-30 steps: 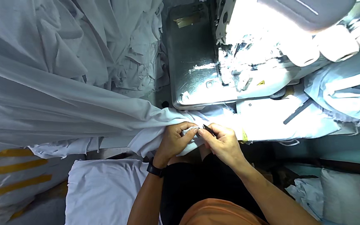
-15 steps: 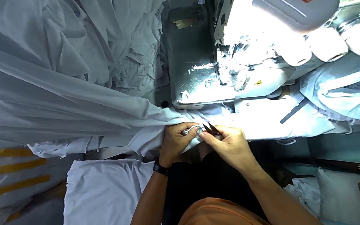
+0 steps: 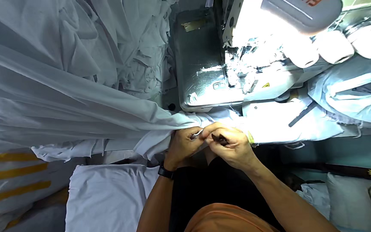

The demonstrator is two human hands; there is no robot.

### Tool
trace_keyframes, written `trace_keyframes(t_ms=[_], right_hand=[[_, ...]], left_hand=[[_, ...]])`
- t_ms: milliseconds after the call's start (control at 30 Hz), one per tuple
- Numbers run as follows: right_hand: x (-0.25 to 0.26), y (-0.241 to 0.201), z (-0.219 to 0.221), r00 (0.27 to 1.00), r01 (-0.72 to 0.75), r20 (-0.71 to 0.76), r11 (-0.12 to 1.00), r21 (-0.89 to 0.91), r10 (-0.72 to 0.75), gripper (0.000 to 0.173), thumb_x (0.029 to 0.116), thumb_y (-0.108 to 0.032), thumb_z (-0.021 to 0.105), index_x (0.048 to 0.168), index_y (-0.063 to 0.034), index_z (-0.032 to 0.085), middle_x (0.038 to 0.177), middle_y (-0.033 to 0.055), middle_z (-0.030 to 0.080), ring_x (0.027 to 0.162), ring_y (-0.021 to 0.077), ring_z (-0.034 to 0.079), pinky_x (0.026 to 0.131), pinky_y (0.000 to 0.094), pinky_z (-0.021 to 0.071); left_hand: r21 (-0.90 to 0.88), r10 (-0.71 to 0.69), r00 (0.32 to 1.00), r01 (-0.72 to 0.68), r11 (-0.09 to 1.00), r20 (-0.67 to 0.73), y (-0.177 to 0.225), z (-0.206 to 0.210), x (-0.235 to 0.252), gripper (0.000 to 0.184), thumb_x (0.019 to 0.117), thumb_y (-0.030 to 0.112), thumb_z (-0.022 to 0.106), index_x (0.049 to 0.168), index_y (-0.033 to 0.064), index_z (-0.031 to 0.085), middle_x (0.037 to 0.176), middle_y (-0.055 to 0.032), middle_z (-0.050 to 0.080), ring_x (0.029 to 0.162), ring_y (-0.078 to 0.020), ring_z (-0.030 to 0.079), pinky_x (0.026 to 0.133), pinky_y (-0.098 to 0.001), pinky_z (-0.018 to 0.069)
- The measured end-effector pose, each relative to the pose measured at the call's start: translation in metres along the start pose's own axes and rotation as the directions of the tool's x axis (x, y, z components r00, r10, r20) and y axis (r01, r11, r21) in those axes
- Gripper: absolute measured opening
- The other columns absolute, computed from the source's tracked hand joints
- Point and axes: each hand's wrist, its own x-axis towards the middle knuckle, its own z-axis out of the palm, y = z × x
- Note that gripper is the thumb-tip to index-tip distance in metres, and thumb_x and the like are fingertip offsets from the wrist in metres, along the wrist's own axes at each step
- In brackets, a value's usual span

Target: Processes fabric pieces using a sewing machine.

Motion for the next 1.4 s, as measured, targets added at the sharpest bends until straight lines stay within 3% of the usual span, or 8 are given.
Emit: trace_keyframes(t_ms=[133, 200, 267, 333, 433, 867, 1267, 1400], right_hand=[[-0.006, 0.013, -0.039, 0.985, 0.143, 0.155, 0.869, -0.473, -0.078, 0.014, 0.0896, -0.002, 0.056, 0.083, 0.0041, 0.067, 0.084, 0.0148, 0.070, 0.069, 0.0173, 0.066, 0.061, 0.0285, 0.0546], [-0.007, 0.011, -0.074, 1.000, 0.029, 0.025, 0.711, -0.702, -0.016, 0.014, 0.0897, -0.001, 0.057, 0.084, 0.0082, 0.067, 0.088, 0.0229, 0.069, 0.072, 0.0317, 0.069, 0.062, 0.0440, 0.0563], [-0.006, -0.002, -0.088, 0.993, -0.112, -0.107, 0.653, -0.749, 0.048, 0.018, 0.0930, -0.004, 0.059, 0.091, 0.0099, 0.070, 0.093, 0.0242, 0.070, 0.078, 0.0312, 0.069, 0.069, 0.0427, 0.0557], [-0.013, -0.016, -0.076, 0.975, -0.220, -0.116, 0.742, -0.634, 0.190, 0.027, 0.0991, -0.019, 0.061, 0.104, 0.0055, 0.071, 0.095, 0.0158, 0.071, 0.080, 0.0176, 0.068, 0.073, 0.0316, 0.0574], [-0.016, -0.022, -0.037, 0.941, -0.330, -0.045, 0.882, -0.336, 0.335, 0.028, 0.1057, -0.025, 0.052, 0.105, -0.0005, 0.067, 0.080, 0.0011, 0.064, 0.062, -0.0008, 0.055, 0.058, 0.0164, 0.0487], [-0.011, -0.010, 0.000, 0.865, -0.490, -0.025, 0.836, -0.247, 0.500, 0.026, 0.1065, -0.021, 0.049, 0.104, -0.0041, 0.068, 0.068, -0.0051, 0.057, 0.055, -0.0041, 0.051, 0.054, 0.0125, 0.0428], [-0.013, 0.007, 0.008, 0.890, -0.447, -0.128, 0.892, -0.062, 0.437, 0.027, 0.1040, -0.021, 0.056, 0.083, -0.0067, 0.065, 0.064, -0.0102, 0.053, 0.054, -0.0087, 0.047, 0.054, 0.0095, 0.0401], [-0.017, -0.001, -0.007, 0.982, -0.132, 0.157, 0.979, 0.157, 0.107, 0.036, 0.1028, -0.020, 0.054, 0.072, -0.0019, 0.058, 0.059, -0.0050, 0.050, 0.056, -0.0067, 0.046, 0.054, 0.0111, 0.0382]], left_hand=[[-0.032, -0.095, 0.994, 0.097, 0.995, 0.055, 0.007, -0.009, 0.000, 0.014, 0.0896, 0.005, 0.064, 0.079, 0.0002, 0.071, 0.068, 0.0068, 0.063, 0.063, 0.0099, 0.054, 0.062, -0.0114, 0.0464], [-0.069, -0.134, 0.990, 0.136, 0.988, 0.038, 0.010, -0.014, 0.000, 0.014, 0.0894, 0.005, 0.063, 0.077, 0.0031, 0.069, 0.064, 0.0107, 0.059, 0.059, 0.0104, 0.052, 0.058, -0.0110, 0.0449], [-0.097, -0.127, 0.992, 0.128, 0.987, 0.021, 0.010, -0.014, 0.002, 0.010, 0.0892, 0.004, 0.066, 0.081, 0.0026, 0.072, 0.067, 0.0097, 0.063, 0.061, 0.0100, 0.055, 0.060, -0.0114, 0.0472], [-0.110, -0.109, 0.994, 0.109, 0.988, 0.008, 0.009, -0.009, 0.003, 0.007, 0.0893, 0.004, 0.069, 0.089, 0.0000, 0.075, 0.075, 0.0052, 0.070, 0.068, 0.0075, 0.061, 0.066, -0.0135, 0.0522], [-0.105, -0.112, 0.993, 0.109, 0.988, -0.025, 0.009, -0.004, 0.004, 0.009, 0.0906, 0.002, 0.068, 0.094, -0.0011, 0.076, 0.080, 0.0036, 0.073, 0.072, 0.0067, 0.064, 0.070, -0.0144, 0.0544], [-0.102, -0.116, 0.992, 0.110, 0.989, -0.058, 0.011, -0.004, 0.003, 0.012, 0.0908, -0.001, 0.064, 0.090, -0.0017, 0.075, 0.079, 0.0037, 0.072, 0.072, 0.0082, 0.063, 0.069, -0.0127, 0.0526], [-0.129, -0.122, 0.992, 0.117, 0.985, -0.028, 0.010, -0.003, 0.002, 0.009, 0.0887, 0.000, 0.064, 0.088, -0.0009, 0.073, 0.076, 0.0060, 0.070, 0.069, 0.0081, 0.061, 0.066, -0.0126, 0.0524], [-0.074, -0.121, 0.992, 0.118, 0.990, -0.033, 0.007, -0.001, 0.002, 0.010, 0.0905, 0.003, 0.065, 0.089, -0.0010, 0.074, 0.076, 0.0041, 0.070, 0.070, 0.0078, 0.062, 0.068, -0.0131, 0.0529]])
